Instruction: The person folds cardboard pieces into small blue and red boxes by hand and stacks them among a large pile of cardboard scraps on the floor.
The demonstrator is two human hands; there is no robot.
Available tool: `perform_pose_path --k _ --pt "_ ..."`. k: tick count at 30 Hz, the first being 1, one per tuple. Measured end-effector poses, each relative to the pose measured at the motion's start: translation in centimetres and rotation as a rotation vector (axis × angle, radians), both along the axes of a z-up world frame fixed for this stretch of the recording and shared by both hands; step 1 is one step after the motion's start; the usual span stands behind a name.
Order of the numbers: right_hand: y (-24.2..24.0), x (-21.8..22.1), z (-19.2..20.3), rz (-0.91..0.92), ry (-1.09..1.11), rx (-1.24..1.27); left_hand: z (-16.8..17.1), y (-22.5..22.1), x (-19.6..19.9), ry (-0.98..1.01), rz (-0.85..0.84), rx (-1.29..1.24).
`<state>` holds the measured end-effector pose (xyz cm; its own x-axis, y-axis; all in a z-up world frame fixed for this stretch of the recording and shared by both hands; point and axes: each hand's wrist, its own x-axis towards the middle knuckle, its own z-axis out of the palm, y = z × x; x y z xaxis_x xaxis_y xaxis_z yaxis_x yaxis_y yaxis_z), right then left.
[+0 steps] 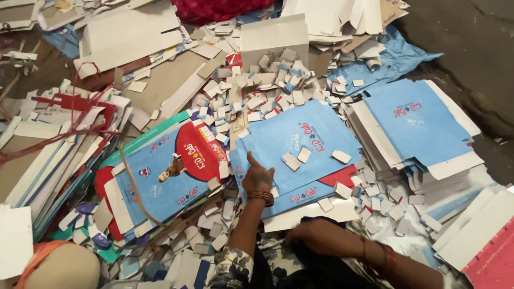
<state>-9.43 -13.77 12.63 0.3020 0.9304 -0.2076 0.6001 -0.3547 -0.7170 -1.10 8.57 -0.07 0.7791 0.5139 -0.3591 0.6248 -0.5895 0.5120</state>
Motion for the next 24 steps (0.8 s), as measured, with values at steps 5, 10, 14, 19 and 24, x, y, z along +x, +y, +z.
perform_pose_path --k 5,10,14,19,24 --pt "0.4 2.5 -1.3 -0.481 -0.07 0.224 -1.6 -2.3 -1.1 -0.457 -0.027 0.396" --pt "1.5 9.0 -5.4 -0.656 -0.511 0.286 1.0 -2.9 -2.3 -0.521 -0.073 0.37" --pt "2.9 8.5 -7.5 -0.643 -0.581 -0.027 0.2 -1.8 -0.4 -0.658 0.324 -0.36" --pt "2.6 7.8 -7.3 -0.592 -0.612 -0.015 -0.4 -0.7 -1.1 -0.377 0.411 -1.064" --pt "2.6 7.6 -7.4 -0.613 -0.618 0.012 -1.1 -1.1 -1.3 -0.438 0.413 -0.958"
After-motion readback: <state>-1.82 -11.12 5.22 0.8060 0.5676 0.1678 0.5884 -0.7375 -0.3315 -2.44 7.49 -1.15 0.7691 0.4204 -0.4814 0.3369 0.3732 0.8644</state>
